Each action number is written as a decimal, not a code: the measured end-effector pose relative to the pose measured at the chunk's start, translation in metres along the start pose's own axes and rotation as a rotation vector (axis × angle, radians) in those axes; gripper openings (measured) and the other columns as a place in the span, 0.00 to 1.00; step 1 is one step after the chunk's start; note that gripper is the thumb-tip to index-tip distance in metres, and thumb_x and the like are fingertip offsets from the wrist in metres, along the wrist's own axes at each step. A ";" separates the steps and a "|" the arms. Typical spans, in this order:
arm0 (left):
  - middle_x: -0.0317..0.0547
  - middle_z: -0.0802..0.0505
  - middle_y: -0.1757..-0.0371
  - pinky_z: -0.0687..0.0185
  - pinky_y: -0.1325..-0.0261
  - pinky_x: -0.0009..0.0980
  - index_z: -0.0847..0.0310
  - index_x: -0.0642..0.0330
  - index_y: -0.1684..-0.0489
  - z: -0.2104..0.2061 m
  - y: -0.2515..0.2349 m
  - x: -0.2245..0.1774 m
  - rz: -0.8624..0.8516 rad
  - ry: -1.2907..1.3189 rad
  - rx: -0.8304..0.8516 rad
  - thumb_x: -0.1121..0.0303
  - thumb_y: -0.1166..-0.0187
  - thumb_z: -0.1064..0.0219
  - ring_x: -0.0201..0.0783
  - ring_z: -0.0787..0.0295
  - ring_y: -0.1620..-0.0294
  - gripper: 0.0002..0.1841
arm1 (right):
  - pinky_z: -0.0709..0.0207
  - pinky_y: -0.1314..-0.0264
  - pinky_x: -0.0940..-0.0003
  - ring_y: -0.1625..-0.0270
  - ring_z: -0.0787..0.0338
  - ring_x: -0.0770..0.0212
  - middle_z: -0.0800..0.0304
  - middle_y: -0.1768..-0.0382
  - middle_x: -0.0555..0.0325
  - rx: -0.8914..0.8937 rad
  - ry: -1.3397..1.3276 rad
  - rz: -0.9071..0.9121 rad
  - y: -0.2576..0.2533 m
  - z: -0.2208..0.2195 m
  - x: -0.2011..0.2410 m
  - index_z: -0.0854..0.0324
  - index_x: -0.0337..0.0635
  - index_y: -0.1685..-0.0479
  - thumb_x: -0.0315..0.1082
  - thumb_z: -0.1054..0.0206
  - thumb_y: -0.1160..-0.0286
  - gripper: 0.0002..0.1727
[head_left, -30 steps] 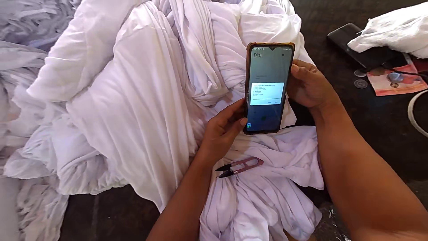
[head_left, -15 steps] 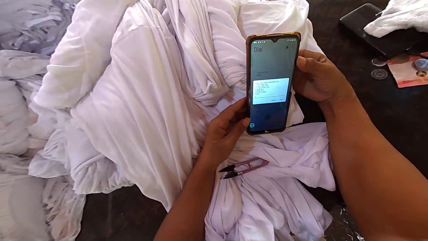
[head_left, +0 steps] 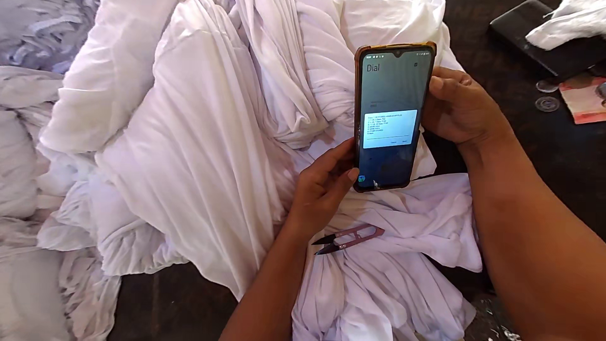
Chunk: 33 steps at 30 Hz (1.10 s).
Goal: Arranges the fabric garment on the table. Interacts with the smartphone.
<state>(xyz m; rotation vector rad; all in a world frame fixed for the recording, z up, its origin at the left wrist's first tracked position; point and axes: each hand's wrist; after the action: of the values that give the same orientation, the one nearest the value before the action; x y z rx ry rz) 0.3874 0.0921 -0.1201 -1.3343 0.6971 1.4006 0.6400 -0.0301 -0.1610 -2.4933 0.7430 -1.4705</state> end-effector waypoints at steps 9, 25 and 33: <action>0.46 0.11 0.33 0.15 0.33 0.29 0.32 0.72 0.20 -0.001 0.000 -0.001 -0.001 -0.007 -0.003 0.78 0.16 0.41 0.30 0.11 0.40 0.24 | 0.13 0.41 0.73 0.48 0.06 0.72 0.04 0.52 0.67 0.002 -0.001 0.003 0.000 0.001 0.001 0.10 0.49 0.46 0.39 0.37 0.15 0.12; 0.47 0.11 0.34 0.15 0.34 0.28 0.31 0.73 0.21 -0.001 0.000 -0.001 -0.009 -0.022 -0.002 0.78 0.16 0.41 0.30 0.11 0.40 0.23 | 0.13 0.42 0.73 0.48 0.06 0.73 0.03 0.53 0.68 0.008 0.015 0.015 0.000 0.001 0.001 0.08 0.52 0.49 0.40 0.35 0.16 0.11; 0.46 0.11 0.35 0.14 0.35 0.28 0.31 0.72 0.21 -0.001 0.000 -0.001 -0.014 0.003 0.002 0.79 0.16 0.41 0.30 0.11 0.40 0.23 | 0.13 0.41 0.73 0.48 0.07 0.72 0.04 0.52 0.66 0.016 -0.004 0.003 -0.001 0.002 0.001 0.09 0.49 0.46 0.39 0.36 0.15 0.12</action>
<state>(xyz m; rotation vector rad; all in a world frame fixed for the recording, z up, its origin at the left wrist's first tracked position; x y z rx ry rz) 0.3875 0.0911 -0.1192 -1.3371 0.6900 1.3865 0.6426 -0.0302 -0.1611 -2.4812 0.7313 -1.4640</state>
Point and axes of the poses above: each hand's wrist, its own y-axis away from the middle knuckle, its own z-axis out of the back of the hand, x = y × z
